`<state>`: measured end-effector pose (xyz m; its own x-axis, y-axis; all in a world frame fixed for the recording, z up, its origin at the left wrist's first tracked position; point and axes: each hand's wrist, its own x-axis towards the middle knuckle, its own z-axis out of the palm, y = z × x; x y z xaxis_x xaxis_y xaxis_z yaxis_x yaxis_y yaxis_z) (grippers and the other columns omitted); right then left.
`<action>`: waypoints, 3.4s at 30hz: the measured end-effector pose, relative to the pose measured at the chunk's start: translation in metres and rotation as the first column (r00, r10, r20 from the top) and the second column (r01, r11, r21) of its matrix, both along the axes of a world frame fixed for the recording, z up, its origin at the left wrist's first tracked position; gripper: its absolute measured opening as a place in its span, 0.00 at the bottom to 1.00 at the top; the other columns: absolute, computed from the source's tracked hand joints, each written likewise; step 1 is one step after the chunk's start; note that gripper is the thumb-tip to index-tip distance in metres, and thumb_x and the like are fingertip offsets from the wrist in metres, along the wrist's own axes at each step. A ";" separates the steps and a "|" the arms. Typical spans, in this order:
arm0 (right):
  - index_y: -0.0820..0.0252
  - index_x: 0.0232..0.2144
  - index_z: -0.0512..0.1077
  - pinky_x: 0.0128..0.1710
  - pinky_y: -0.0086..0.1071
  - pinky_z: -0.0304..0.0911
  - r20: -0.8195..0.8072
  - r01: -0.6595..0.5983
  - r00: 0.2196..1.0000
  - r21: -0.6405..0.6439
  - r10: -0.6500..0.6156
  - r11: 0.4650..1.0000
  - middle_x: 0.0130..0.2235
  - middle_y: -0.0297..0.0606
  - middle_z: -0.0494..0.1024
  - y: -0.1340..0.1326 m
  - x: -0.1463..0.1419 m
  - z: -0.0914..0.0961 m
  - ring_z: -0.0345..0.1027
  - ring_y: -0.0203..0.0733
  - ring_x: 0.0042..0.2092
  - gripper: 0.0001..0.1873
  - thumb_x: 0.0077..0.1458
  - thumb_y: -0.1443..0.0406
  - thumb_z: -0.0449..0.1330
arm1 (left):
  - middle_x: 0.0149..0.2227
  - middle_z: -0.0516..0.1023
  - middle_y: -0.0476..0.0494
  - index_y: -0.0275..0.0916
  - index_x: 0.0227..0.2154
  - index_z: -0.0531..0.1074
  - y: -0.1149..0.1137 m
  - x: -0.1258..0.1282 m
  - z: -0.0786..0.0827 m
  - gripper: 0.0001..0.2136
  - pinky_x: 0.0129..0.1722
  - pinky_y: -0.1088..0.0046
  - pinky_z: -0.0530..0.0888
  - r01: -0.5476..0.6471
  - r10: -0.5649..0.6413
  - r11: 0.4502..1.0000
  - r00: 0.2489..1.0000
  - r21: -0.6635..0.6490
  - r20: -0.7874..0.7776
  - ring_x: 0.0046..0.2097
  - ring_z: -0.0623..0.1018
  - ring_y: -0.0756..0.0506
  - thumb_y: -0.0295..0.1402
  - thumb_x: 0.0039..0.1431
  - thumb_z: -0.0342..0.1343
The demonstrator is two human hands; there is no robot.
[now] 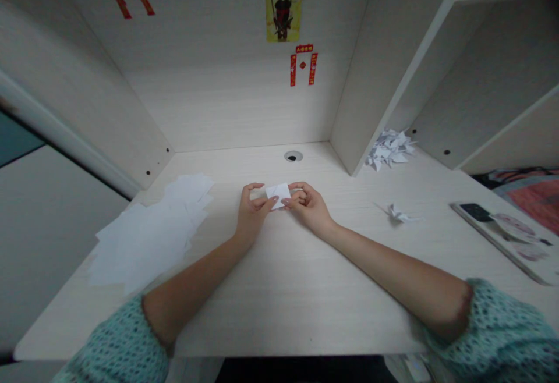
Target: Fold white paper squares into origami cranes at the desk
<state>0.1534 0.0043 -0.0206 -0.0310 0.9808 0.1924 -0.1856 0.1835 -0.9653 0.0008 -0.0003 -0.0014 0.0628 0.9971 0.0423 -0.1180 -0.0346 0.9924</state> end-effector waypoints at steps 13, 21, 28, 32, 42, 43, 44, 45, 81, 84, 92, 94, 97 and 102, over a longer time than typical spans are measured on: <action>0.61 0.29 0.75 0.29 0.29 0.64 0.014 -0.081 0.997 -0.078 0.082 0.994 0.24 0.34 0.77 -0.002 -0.002 0.000 0.70 0.35 0.26 0.14 0.41 0.58 0.67 | 0.29 0.79 0.48 0.37 0.35 0.73 0.002 -0.001 0.001 0.15 0.33 0.73 0.71 -0.045 0.045 0.999 0.999 0.019 -0.021 0.30 0.77 0.49 0.37 0.44 0.64; 0.61 0.29 0.78 0.25 0.30 0.67 -0.077 -0.046 0.996 -0.131 0.036 0.990 0.20 0.34 0.77 -0.003 -0.002 0.004 0.68 0.34 0.21 0.15 0.40 0.56 0.68 | 0.28 0.77 0.49 0.38 0.31 0.72 0.004 -0.002 -0.003 0.11 0.33 0.75 0.69 -0.046 0.054 0.994 0.996 0.100 -0.075 0.32 0.75 0.49 0.38 0.46 0.63; 0.58 0.30 0.78 0.39 0.33 0.68 -0.068 0.068 0.995 -0.017 -0.069 0.998 0.32 0.38 0.81 -0.001 0.001 0.001 0.75 0.40 0.33 0.12 0.40 0.60 0.68 | 0.27 0.70 0.51 0.40 0.36 0.76 0.004 -0.005 -0.005 0.12 0.28 0.79 0.66 -0.096 0.164 0.964 0.949 0.248 -0.268 0.29 0.69 0.53 0.35 0.47 0.61; 0.56 0.31 0.79 0.39 0.34 0.68 -0.036 0.090 0.995 0.038 -0.089 0.995 0.34 0.37 0.82 0.001 0.004 -0.002 0.75 0.41 0.35 0.10 0.41 0.62 0.67 | 0.30 0.74 0.51 0.42 0.49 0.70 -0.001 -0.002 -0.002 0.21 0.29 0.79 0.67 0.017 0.022 0.982 0.978 0.189 -0.206 0.29 0.72 0.53 0.31 0.49 0.60; 0.55 0.32 0.79 0.39 0.35 0.68 -0.032 -0.003 0.999 0.027 0.004 1.000 0.34 0.37 0.82 -0.002 0.005 0.000 0.75 0.41 0.35 0.12 0.40 0.63 0.68 | 0.38 0.81 0.46 0.40 0.34 0.78 -0.002 -0.004 -0.005 0.08 0.44 0.70 0.73 -0.020 0.055 0.984 0.979 0.175 -0.198 0.39 0.79 0.46 0.31 0.49 0.59; 0.55 0.31 0.79 0.39 0.35 0.68 -0.032 -0.005 0.999 0.017 0.005 1.000 0.33 0.36 0.82 -0.002 0.004 0.001 0.75 0.42 0.35 0.12 0.39 0.63 0.68 | 0.37 0.81 0.46 0.40 0.33 0.78 -0.002 -0.004 -0.004 0.07 0.44 0.70 0.73 -0.025 0.058 0.985 0.980 0.173 -0.189 0.39 0.79 0.46 0.31 0.49 0.59; 0.55 0.31 0.80 0.39 0.35 0.68 -0.024 0.001 1.000 0.007 -0.001 1.000 0.33 0.36 0.82 -0.003 0.004 0.002 0.75 0.42 0.34 0.11 0.39 0.63 0.69 | 0.37 0.81 0.46 0.40 0.32 0.78 -0.003 -0.004 -0.002 0.07 0.44 0.70 0.73 -0.026 0.057 0.985 0.982 0.168 -0.179 0.39 0.79 0.46 0.31 0.49 0.60; 0.55 0.30 0.80 0.39 0.35 0.68 -0.010 0.013 1.000 -0.002 -0.013 1.000 0.32 0.36 0.82 -0.004 0.004 0.004 0.75 0.42 0.34 0.10 0.39 0.63 0.69 | 0.36 0.81 0.46 0.40 0.32 0.79 -0.003 -0.003 -0.001 0.07 0.44 0.70 0.73 -0.031 0.059 0.986 0.984 0.162 -0.171 0.39 0.79 0.46 0.32 0.48 0.60; 0.59 0.27 0.78 0.35 0.33 0.68 -0.077 0.041 0.996 -0.108 -0.049 0.993 0.28 0.37 0.81 -0.003 0.001 0.005 0.74 0.39 0.30 0.13 0.36 0.60 0.70 | 0.26 0.80 0.46 0.35 0.27 0.74 0.001 -0.001 0.001 0.13 0.37 0.71 0.75 -0.136 0.136 0.991 0.991 -0.015 -0.011 0.30 0.77 0.50 0.36 0.39 0.67; 0.59 0.29 0.78 0.36 0.33 0.67 -0.097 0.029 0.994 -0.127 -0.042 0.992 0.28 0.37 0.81 -0.003 0.001 0.005 0.74 0.38 0.30 0.13 0.36 0.61 0.70 | 0.27 0.80 0.46 0.35 0.25 0.74 0.000 0.000 0.001 0.11 0.36 0.73 0.74 -0.141 0.141 0.990 0.990 -0.016 0.006 0.29 0.77 0.51 0.35 0.40 0.67; 0.59 0.27 0.78 0.37 0.33 0.67 -0.123 0.002 0.992 -0.118 -0.017 0.993 0.29 0.37 0.81 -0.001 0.000 0.005 0.74 0.38 0.30 0.13 0.35 0.62 0.70 | 0.29 0.80 0.44 0.34 0.24 0.73 0.001 0.000 -0.002 0.12 0.37 0.70 0.75 -0.154 0.155 0.987 0.988 -0.045 0.018 0.31 0.79 0.49 0.37 0.40 0.67; 0.59 0.27 0.78 0.37 0.33 0.67 -0.118 -0.003 0.993 -0.115 -0.011 0.993 0.28 0.37 0.81 -0.002 0.000 0.006 0.74 0.37 0.30 0.12 0.36 0.61 0.70 | 0.28 0.80 0.44 0.34 0.24 0.73 0.002 0.000 -0.003 0.12 0.38 0.70 0.75 -0.147 0.148 0.988 0.989 -0.048 0.024 0.31 0.79 0.48 0.38 0.40 0.66; 0.59 0.27 0.78 0.36 0.33 0.67 -0.125 -0.008 0.992 -0.112 -0.007 0.994 0.27 0.36 0.81 -0.002 0.000 0.007 0.73 0.37 0.29 0.12 0.36 0.61 0.70 | 0.28 0.80 0.44 0.34 0.25 0.73 0.003 0.000 -0.004 0.13 0.39 0.70 0.75 -0.141 0.142 0.989 0.990 -0.047 0.025 0.31 0.79 0.48 0.38 0.41 0.66; 0.60 0.26 0.78 0.35 0.33 0.68 -0.099 0.009 0.995 -0.117 -0.021 0.993 0.26 0.36 0.80 -0.002 0.000 0.008 0.73 0.37 0.28 0.12 0.35 0.61 0.70 | 0.27 0.80 0.46 0.37 0.29 0.68 0.001 0.000 -0.002 0.15 0.39 0.68 0.75 -0.109 0.109 0.994 0.994 -0.009 0.029 0.32 0.80 0.47 0.38 0.42 0.65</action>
<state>0.1538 0.0021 -0.0126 -0.0024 0.9969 0.0781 -0.2807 0.0743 -0.9569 0.0006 0.0011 -0.0036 -0.0471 0.9983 0.0352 -0.1434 -0.0416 0.9888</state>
